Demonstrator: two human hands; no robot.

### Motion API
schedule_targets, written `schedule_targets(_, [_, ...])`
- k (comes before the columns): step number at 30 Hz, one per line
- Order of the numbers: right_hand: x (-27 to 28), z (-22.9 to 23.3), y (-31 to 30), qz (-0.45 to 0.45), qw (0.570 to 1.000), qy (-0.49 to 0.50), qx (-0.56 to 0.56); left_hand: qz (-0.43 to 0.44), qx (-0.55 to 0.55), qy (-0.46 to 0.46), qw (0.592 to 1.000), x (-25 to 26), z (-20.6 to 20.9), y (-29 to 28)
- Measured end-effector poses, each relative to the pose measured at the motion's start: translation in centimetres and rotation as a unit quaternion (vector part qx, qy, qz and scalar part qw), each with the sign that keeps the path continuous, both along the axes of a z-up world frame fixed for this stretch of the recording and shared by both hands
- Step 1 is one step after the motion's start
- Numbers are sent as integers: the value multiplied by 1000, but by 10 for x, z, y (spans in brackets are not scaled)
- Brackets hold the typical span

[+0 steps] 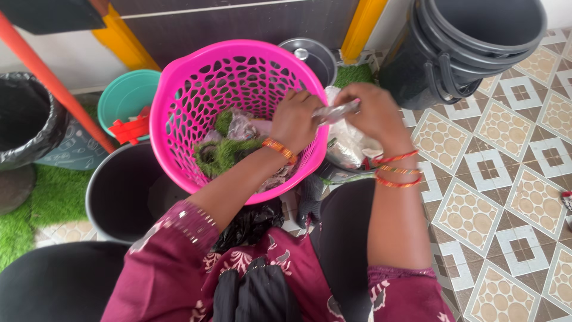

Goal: The person sits on the floor and unpacks small plastic bags containing artificial green plants from a pink basket. They remove the plants from the packaging, separate them, and place the empty wrappers into a nearby black bucket.

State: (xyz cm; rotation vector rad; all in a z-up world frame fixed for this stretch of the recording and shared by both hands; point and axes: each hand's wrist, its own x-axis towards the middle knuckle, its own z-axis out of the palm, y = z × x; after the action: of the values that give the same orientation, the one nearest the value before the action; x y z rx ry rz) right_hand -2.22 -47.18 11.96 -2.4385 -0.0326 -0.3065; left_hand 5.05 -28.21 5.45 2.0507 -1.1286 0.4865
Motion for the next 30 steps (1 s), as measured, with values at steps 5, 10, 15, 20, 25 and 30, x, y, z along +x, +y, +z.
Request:
schedule_targets(5, [16, -2, -67, -42, 999, -17, -7, 21, 5, 86, 996, 25, -14, -88])
schedule_targets(10, [29, -63, -116, -143, 988, -50, 25, 43, 46, 90, 994, 50, -48, -151])
schedule_targets(15, [46, -138, -159, -185, 977, -32, 100, 59, 128, 97, 985, 64, -86, -196])
schedule_targets(20, [68, -215, -175, -218, 972, -85, -6, 75, 170, 113, 976, 78, -128, -226])
schedule_targets(25, [86, -293, -183, -247, 961, -24, -120, 70, 208, 134, 966, 85, -174, -247])
schedule_targets(30, [99, -353, -183, -213, 971, 67, -87, 86, 243, 121, 959, 97, -227, -263])
